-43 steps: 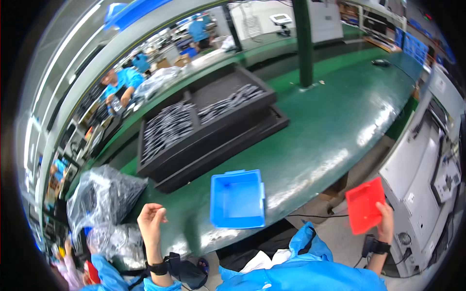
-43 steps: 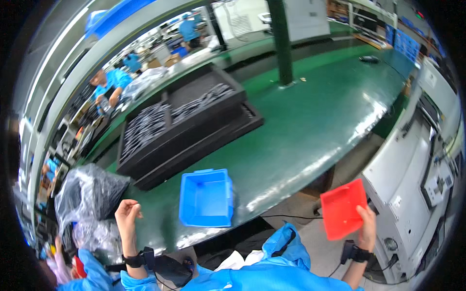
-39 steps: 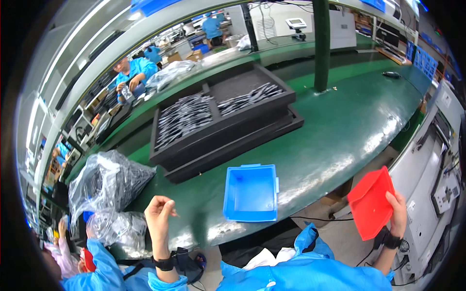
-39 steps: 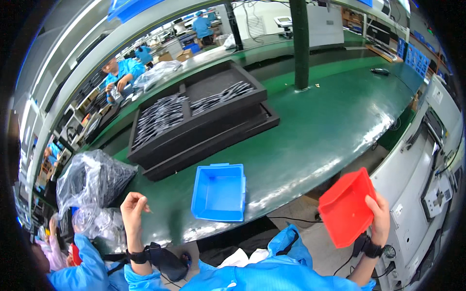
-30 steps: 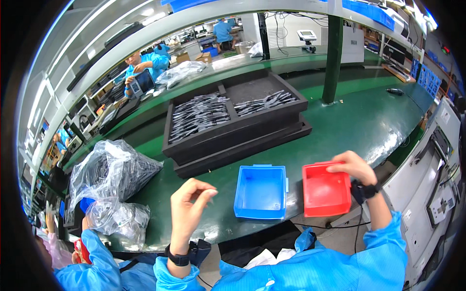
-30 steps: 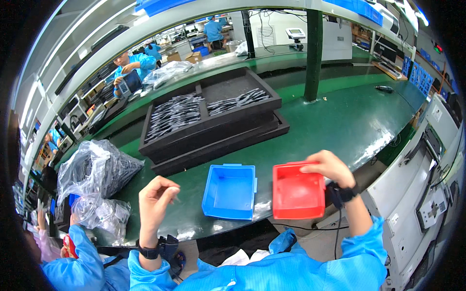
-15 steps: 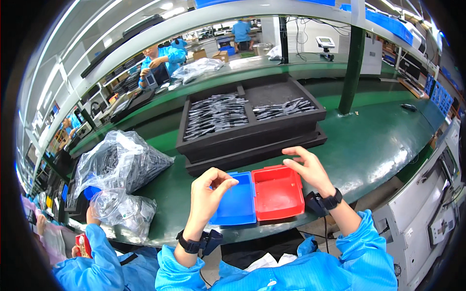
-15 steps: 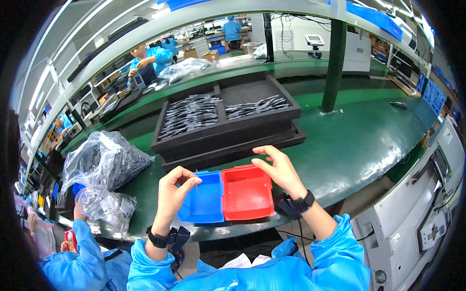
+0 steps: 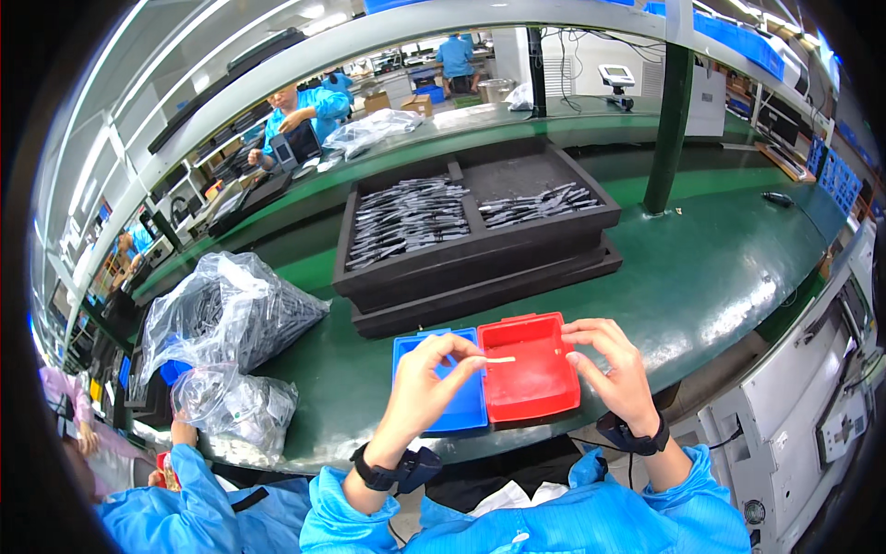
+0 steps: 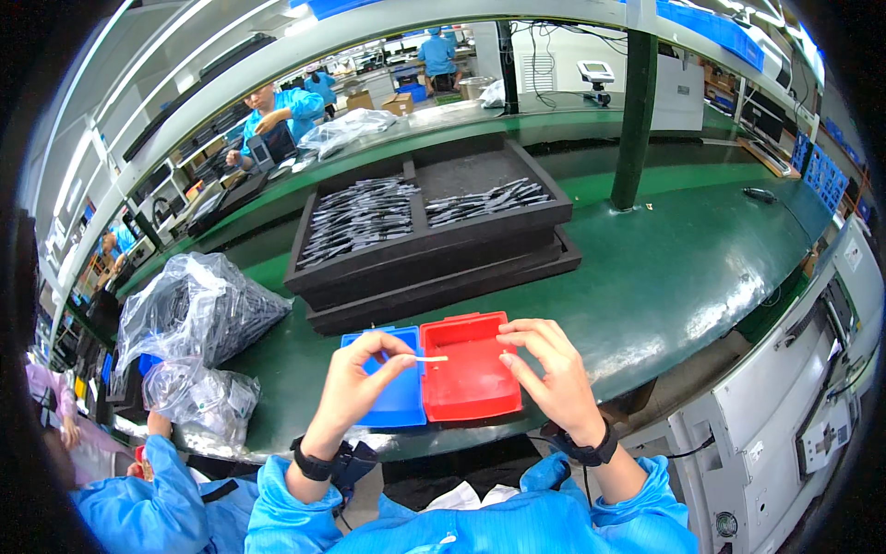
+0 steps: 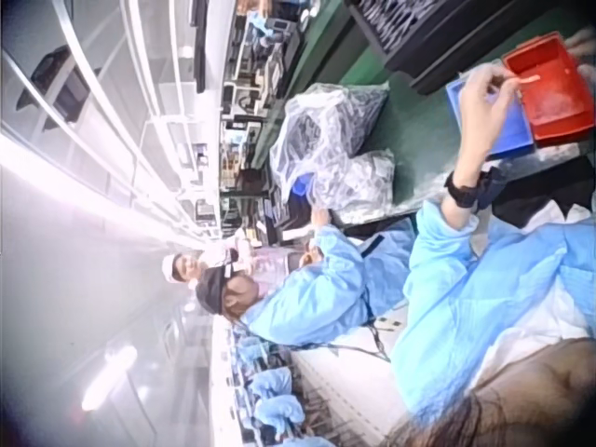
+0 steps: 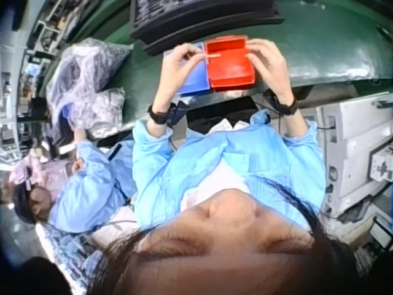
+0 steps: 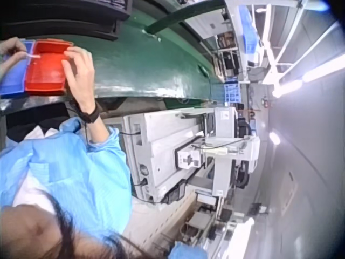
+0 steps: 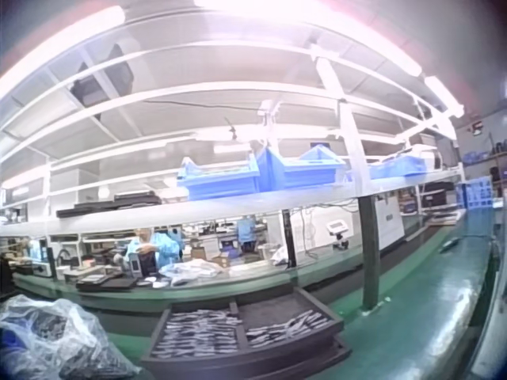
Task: Manually assembling and sorting small electronic or plastic components at a factory workbench.
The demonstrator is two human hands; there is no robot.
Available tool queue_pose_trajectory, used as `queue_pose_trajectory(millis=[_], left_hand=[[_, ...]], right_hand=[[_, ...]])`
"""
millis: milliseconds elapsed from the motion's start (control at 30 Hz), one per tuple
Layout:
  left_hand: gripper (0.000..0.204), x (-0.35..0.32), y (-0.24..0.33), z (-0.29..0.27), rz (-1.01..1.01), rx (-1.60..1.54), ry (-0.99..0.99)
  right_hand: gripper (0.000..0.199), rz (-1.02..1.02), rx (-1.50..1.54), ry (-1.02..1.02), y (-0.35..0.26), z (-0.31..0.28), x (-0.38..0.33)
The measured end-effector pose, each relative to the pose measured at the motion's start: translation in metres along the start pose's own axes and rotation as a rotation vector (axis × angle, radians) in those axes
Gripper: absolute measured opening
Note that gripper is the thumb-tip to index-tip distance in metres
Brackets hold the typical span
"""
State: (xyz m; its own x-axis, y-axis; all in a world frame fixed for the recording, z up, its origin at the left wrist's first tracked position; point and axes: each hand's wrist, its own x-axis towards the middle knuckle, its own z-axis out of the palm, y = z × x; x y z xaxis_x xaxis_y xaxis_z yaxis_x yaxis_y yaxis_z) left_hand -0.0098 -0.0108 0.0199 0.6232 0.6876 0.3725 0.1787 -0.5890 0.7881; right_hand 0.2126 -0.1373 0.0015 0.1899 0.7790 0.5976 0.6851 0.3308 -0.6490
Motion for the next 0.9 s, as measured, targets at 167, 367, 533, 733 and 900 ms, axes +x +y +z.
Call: queue_pose_trajectory(millis=[167, 367, 533, 733, 900], left_hand=[[0.029, -0.001, 0.001, 0.002, 0.255, 0.434, -0.001], [0.036, -0.039, -0.027, -0.045, -0.094, 0.688, 0.316], [0.036, -0.073, -0.045, -0.046, -0.495, 0.312, 0.128], [0.029, -0.077, -0.061, -0.035, -0.342, 0.473, 0.267], [0.028, -0.074, -0.058, -0.04, -0.35, 0.437, 0.345]], right_hand=[[0.02, 0.043, -0.003, -0.045, 0.001, 0.01, -0.009], [0.043, 0.317, 0.031, 0.053, 0.005, 0.015, -0.029], [0.05, 0.446, 0.1, -0.096, 0.02, 0.025, -0.035], [0.044, 0.559, 0.555, -0.078, 0.021, 0.044, -0.018], [0.043, 0.491, 0.692, -0.046, 0.035, 0.061, -0.013]])
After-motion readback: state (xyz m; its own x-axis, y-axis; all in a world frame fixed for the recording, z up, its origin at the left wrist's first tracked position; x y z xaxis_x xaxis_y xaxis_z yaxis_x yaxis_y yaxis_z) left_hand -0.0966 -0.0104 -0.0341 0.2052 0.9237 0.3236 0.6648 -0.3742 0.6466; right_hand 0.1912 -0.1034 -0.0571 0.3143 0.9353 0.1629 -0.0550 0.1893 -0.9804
